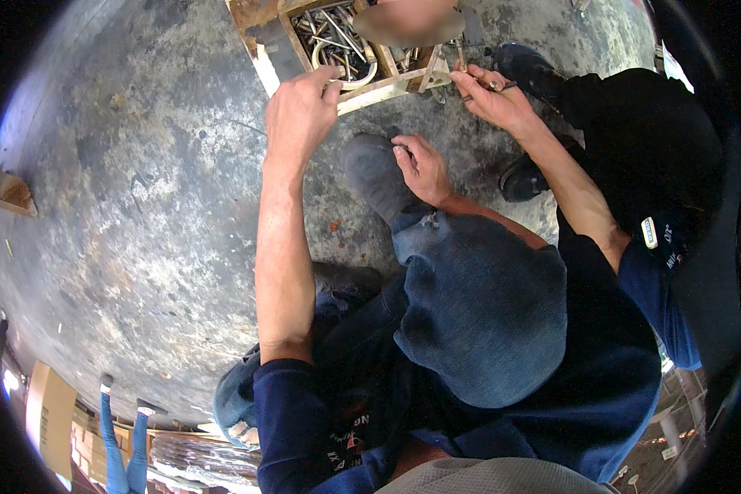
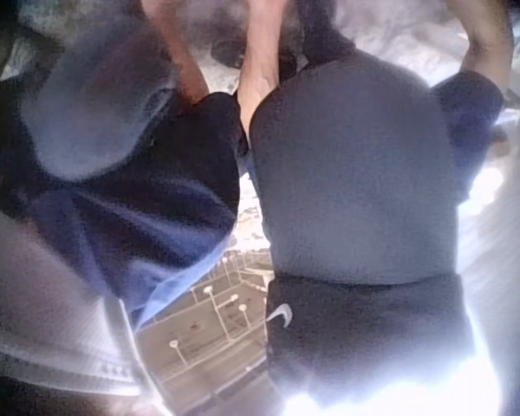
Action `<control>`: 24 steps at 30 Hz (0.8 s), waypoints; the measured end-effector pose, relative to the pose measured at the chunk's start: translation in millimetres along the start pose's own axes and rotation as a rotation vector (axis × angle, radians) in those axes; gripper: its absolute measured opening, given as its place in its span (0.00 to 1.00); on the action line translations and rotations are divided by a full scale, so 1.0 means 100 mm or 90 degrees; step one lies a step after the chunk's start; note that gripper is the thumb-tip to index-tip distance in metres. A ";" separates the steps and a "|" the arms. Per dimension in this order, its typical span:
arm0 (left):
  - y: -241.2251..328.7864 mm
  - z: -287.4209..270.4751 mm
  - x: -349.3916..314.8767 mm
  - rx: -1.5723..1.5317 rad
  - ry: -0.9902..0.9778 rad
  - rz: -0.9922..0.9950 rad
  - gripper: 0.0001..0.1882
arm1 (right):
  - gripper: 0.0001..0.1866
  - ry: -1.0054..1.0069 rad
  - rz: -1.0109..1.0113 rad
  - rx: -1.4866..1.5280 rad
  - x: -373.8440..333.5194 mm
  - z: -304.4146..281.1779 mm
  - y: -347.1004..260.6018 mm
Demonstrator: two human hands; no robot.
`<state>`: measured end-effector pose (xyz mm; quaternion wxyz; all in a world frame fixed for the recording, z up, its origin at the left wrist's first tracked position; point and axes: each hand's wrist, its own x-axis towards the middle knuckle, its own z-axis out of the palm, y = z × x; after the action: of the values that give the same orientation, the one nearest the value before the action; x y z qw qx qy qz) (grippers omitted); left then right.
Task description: The person moves a wooden door panel and then sits on the floor to sort small metal hardware pieces from a wooden box. They pick up, inspect, and place screws and fasteners into different compartments of the box.
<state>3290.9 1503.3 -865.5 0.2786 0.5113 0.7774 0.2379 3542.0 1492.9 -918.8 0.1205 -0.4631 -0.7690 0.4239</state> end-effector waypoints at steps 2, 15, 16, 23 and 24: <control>0.05 0.00 0.02 0.083 -0.034 0.046 0.13 | 0.10 0.001 -0.031 0.006 0.04 -0.01 -0.06; -0.12 -0.27 0.65 -0.177 0.033 -0.024 0.17 | 0.08 0.051 -0.179 -0.376 1.31 -0.21 -0.71; -0.12 -0.26 0.66 -0.191 0.029 -0.036 0.17 | 0.08 0.016 -0.161 -0.424 1.41 -0.18 -0.76; -0.13 -0.20 0.63 -0.255 0.075 -0.088 0.18 | 0.08 -0.059 -0.118 -0.426 1.52 -0.15 -0.72; -0.14 -0.20 0.62 -0.258 0.069 -0.093 0.18 | 0.08 -0.003 -0.137 -0.340 1.48 -0.18 -0.69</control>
<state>3247.6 1554.1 -871.9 0.3499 0.3736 0.7626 0.3956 3430.3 1608.6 -885.7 0.0368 -0.3929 -0.8986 0.1919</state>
